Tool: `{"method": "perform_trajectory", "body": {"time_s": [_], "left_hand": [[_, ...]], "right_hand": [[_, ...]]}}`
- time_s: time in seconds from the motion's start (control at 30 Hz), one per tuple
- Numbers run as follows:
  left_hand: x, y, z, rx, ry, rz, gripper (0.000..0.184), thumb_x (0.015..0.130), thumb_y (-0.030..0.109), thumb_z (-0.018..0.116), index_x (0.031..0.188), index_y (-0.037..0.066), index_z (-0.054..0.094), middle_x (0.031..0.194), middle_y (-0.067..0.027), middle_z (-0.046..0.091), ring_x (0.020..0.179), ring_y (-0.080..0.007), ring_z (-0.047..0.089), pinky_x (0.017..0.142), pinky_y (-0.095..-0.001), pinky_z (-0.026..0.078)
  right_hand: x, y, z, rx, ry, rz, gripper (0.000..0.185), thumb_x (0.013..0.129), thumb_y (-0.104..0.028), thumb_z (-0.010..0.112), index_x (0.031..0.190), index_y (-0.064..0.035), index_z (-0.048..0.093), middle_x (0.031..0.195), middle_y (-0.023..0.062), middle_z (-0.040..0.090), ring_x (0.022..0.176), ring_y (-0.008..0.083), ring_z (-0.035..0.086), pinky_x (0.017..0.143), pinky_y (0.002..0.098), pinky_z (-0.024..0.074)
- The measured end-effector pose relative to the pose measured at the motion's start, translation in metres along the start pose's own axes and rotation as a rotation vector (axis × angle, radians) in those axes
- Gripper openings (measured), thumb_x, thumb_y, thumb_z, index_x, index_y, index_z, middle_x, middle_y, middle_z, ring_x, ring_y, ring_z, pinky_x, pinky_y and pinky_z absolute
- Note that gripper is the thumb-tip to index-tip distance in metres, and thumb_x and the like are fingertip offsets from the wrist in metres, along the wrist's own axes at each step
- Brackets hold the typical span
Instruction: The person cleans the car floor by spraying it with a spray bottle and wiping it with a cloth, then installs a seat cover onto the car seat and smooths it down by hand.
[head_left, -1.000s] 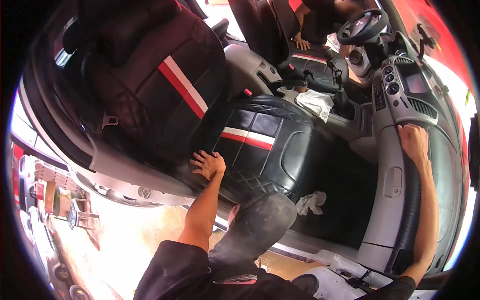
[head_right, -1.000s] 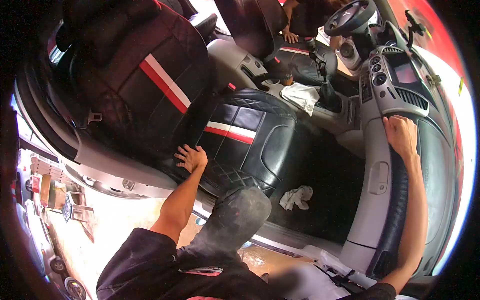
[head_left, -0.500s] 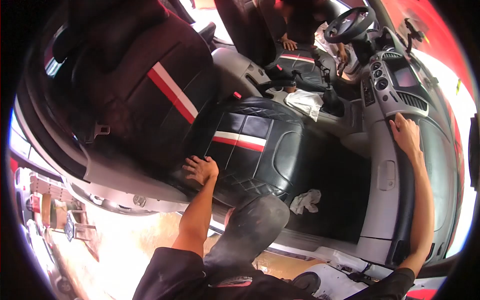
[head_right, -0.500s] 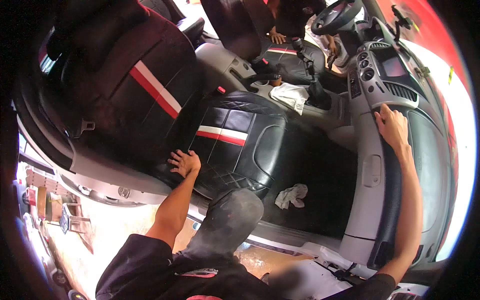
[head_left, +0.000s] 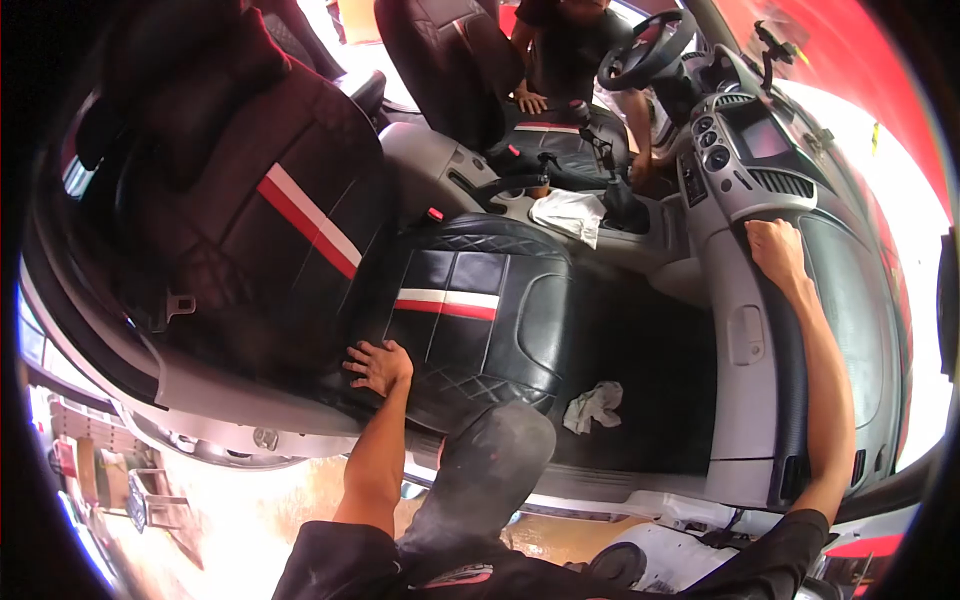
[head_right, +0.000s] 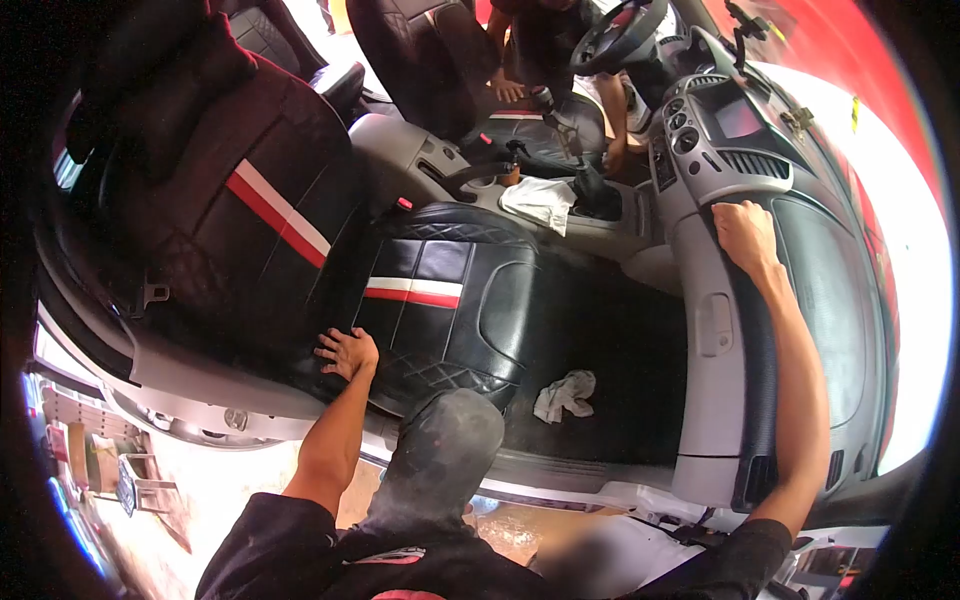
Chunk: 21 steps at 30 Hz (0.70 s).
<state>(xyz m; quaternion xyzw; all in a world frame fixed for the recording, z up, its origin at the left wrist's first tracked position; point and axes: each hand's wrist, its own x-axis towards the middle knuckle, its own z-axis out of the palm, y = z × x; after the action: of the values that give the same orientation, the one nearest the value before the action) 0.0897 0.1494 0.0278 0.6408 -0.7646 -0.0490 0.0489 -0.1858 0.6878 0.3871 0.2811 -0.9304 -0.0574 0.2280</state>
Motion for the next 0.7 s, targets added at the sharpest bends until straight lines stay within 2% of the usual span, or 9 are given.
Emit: {"method": "perform_trajectory", "body": {"time_s": [0.07, 0.13, 0.23, 0.7], "left_hand": [[0.001, -0.001, 0.001, -0.003, -0.002, -0.001, 0.067, 0.095, 0.042, 0.048, 0.150, 0.006, 0.039, 0.163, -0.0160, 0.029, 0.150, -0.0447, 0.024, 0.111, -0.0710, 0.028], [0.000, 0.001, 0.000, -0.002, -0.014, -0.002, 0.067, 0.094, 0.042, 0.048, 0.150, 0.005, 0.039, 0.163, -0.0159, 0.029, 0.150, -0.0448, 0.024, 0.111, -0.0710, 0.028], [0.000, 0.000, -0.003, 0.006, -0.027, -0.003, 0.068, 0.095, 0.042, 0.047, 0.151, 0.005, 0.038, 0.164, -0.0159, 0.028, 0.150, -0.0450, 0.024, 0.111, -0.0709, 0.028], [-0.001, 0.002, -0.004, 0.024, -0.025, -0.014, 0.067, 0.094, 0.041, 0.048, 0.151, 0.007, 0.039, 0.163, -0.0151, 0.029, 0.150, -0.0440, 0.024, 0.110, -0.0705, 0.030]], "right_hand": [[-0.001, 0.001, 0.004, 0.021, 0.039, -0.009, 0.013, 0.085, -0.013, 0.064, 0.090, -0.0118, 0.076, 0.075, 0.0201, 0.068, 0.073, 0.0412, 0.067, 0.069, 0.0499, 0.0553], [0.001, -0.008, -0.006, 0.000, -0.016, 0.007, 0.012, 0.087, -0.015, 0.064, 0.080, -0.0090, 0.072, 0.070, 0.0209, 0.065, 0.070, 0.0421, 0.066, 0.066, 0.0516, 0.0525], [0.002, -0.011, -0.011, -0.017, -0.044, 0.022, 0.023, 0.090, -0.018, 0.064, 0.070, -0.0067, 0.067, 0.066, 0.0220, 0.063, 0.067, 0.0435, 0.064, 0.063, 0.0532, 0.0491], [0.001, -0.010, -0.008, 0.008, -0.053, 0.021, 0.031, 0.094, -0.025, 0.064, 0.070, -0.0057, 0.070, 0.064, 0.0206, 0.063, 0.065, 0.0421, 0.065, 0.063, 0.0513, 0.0515]]}}
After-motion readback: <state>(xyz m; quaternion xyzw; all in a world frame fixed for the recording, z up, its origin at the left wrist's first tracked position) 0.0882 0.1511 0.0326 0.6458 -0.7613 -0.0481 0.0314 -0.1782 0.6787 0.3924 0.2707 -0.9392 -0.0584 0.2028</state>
